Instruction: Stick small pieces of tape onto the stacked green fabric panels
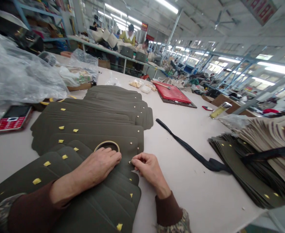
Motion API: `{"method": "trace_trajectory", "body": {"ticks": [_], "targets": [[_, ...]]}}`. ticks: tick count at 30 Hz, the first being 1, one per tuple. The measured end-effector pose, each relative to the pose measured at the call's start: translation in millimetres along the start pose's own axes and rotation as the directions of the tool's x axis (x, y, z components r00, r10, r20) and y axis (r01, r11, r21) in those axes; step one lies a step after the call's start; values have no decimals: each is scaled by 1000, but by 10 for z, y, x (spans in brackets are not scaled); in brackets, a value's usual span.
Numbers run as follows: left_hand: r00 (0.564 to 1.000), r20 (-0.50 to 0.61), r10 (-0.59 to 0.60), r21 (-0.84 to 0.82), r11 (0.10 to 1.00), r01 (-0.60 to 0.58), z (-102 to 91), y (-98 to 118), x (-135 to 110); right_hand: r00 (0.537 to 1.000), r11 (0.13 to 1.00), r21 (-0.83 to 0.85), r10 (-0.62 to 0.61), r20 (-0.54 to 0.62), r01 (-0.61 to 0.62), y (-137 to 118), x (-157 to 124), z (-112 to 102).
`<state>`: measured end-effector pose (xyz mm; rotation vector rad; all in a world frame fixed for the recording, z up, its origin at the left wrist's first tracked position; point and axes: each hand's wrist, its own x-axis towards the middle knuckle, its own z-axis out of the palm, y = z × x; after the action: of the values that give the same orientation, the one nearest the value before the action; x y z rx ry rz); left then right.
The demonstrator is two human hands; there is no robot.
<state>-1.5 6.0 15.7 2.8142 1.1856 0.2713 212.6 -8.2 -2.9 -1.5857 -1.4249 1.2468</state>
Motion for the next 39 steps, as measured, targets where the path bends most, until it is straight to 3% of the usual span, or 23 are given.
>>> {"method": "trace_trajectory", "body": {"ticks": [5, 12, 14, 17, 20, 25, 28, 34, 39], "targets": [[1000, -12, -8, -1, 1000, 8, 5, -3, 9, 988, 964, -221, -153, -1, 149, -62, -42, 68], [999, -45, -6, -3, 1000, 6, 65, -7, -13, 962, 858, -455, -273, -14, 237, -131, -67, 162], [999, -53, -9, -3, 1000, 8, 76, -11, -18, 957, 846, -482, -286, -44, 230, -124, -74, 174], [998, -56, -17, -5, 1000, 17, 82, -17, -22, 964, 893, -418, -235, -120, 166, -88, -106, 162], [998, -64, -20, -13, 1000, 19, 80, -18, -26, 973, 923, -359, -194, -123, 138, -51, -173, 142], [997, -79, -14, -24, 1000, 12, 68, -11, -27, 922, 812, -510, -376, -89, 282, -28, -239, 202], [997, -71, -6, -15, 1000, 5, 63, -7, -19, 898, 759, -574, -431, -89, 308, -34, -195, 265], [997, -78, 9, -43, 999, -13, 3, -33, -13, 938, 775, -605, -321, -127, 183, -106, -115, 282], [987, -149, 60, -177, 981, -86, -39, -117, -43, 985, 856, -493, -170, 18, 157, -147, -179, 184]]}}
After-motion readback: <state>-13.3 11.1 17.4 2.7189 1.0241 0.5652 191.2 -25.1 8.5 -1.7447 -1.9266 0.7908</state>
